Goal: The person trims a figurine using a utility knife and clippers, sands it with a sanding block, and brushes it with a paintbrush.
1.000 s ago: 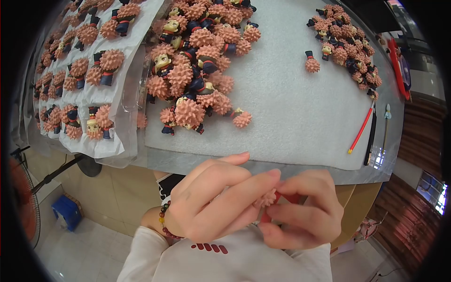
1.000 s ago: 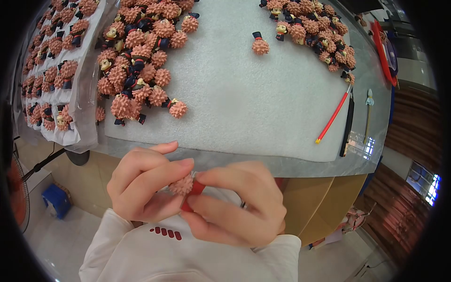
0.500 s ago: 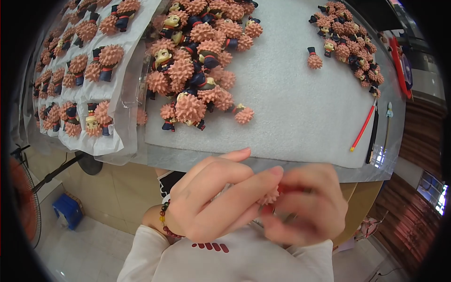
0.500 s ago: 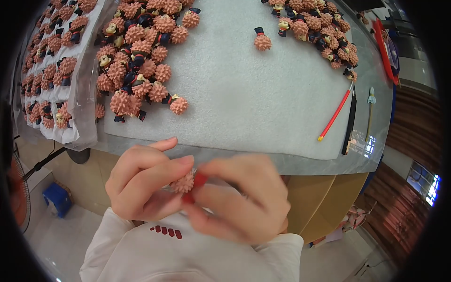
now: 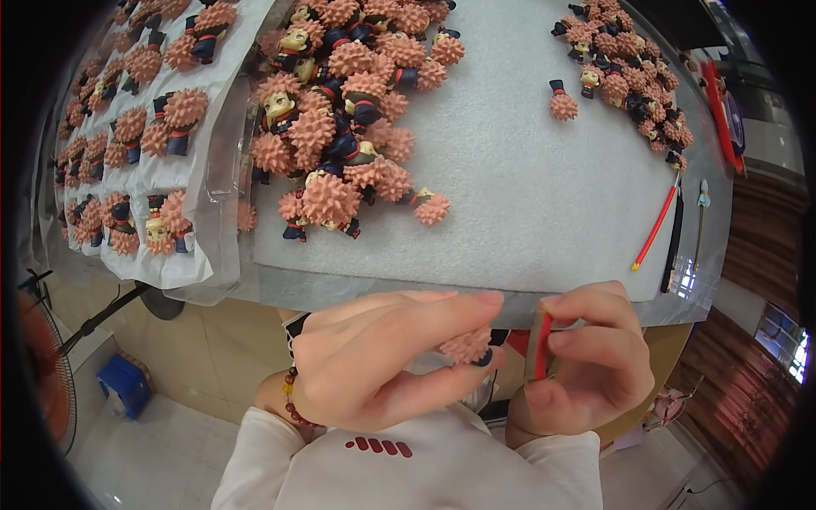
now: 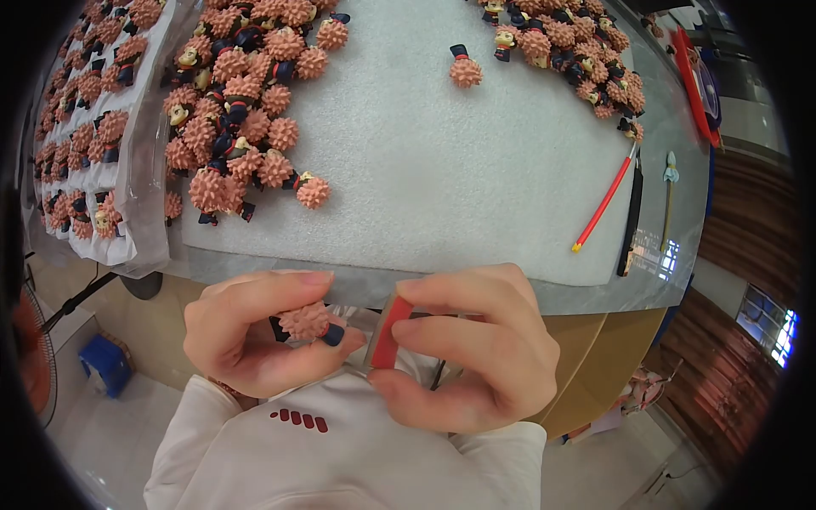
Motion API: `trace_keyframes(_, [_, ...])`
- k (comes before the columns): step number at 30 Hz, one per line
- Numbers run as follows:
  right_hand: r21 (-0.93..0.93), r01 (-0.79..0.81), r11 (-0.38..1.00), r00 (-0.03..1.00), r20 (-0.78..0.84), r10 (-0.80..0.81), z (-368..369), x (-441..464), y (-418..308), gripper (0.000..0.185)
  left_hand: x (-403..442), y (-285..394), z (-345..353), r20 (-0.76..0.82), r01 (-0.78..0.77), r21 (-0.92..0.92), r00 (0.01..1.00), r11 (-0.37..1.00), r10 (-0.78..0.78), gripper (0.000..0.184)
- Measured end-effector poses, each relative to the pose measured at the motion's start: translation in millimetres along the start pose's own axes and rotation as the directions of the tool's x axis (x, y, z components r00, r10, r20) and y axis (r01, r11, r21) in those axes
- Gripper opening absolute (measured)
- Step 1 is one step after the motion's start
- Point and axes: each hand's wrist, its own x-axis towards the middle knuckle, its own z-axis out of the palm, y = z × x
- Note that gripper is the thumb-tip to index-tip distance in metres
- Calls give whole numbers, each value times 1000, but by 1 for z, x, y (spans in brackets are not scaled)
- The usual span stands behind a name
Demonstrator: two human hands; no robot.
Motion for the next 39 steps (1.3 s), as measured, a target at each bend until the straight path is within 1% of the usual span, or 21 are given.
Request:
trace_keyframes(3, [-63, 29, 998, 997, 71, -25, -4, 7, -6, 39, 1, 2, -2, 27, -14, 51, 1000, 999, 12, 46])
trace_keyframes(5, [-81, 54, 995, 991, 123, -44, -2, 10, -10, 38, 2, 3, -1, 11, 2, 40, 1000, 999, -3, 40])
trace_keyframes(8, [-115, 58, 992, 990, 137, -42, 7, 12, -9, 36, -1, 3, -1, 10, -7, 56, 1000, 998, 7, 37])
trace_keyframes(11, [-96, 4, 995, 993, 114, 7, 11, 13, -5, 35, -2, 1, 0, 16, -13, 55, 1000, 998, 12, 36])
trace_keyframes(14, [-34, 25, 999, 985, 172, -18, 9, 13, -8, 37, -2, 1, -1, 16, -6, 42, 1000, 999, 5, 36])
trace_keyframes(17, [-78, -59, 995, 995, 81, 66, 14, 9, -5, 36, -1, 2, 1, 16, 17, 16, 1000, 1000, -17, 35])
trace_keyframes(20, [30, 14, 999, 972, 234, -21, 3, 15, -8, 34, -1, 0, 2, 13, 3, 5, 1000, 1000, -4, 33])
trace_keyframes(23, [-68, 24, 997, 982, 189, -11, 5, 15, -4, 34, 0, 2, 0, 48, 11, 34, 999, 999, -12, 32])
trace_keyframes(26, [-24, 23, 999, 974, 228, -17, 4, 14, -10, 36, 1, 1, -2, 87, -1, 36, 996, 999, -2, 30])
trace_keyframes(29, [-91, 41, 995, 979, 201, -22, 3, 15, -6, 35, 0, 1, 0, 88, 10, 29, 996, 1000, -12, 29])
trace_keyframes(33, [-19, -2, 1000, 982, 189, 5, 6, 11, -15, 34, 0, 0, 0, 97, -5, -4, 995, 1000, 5, 29])
trace_keyframes(36, [-101, 7, 995, 988, 156, 9, 7, 12, -5, 35, 2, -1, 1, 80, -18, 52, 997, 999, 14, 32])
trace_keyframes(39, [-104, 11, 994, 992, 126, 2, 4, 11, 2, 36, 2, -1, 2, 45, 22, -51, 999, 998, -19, 36])
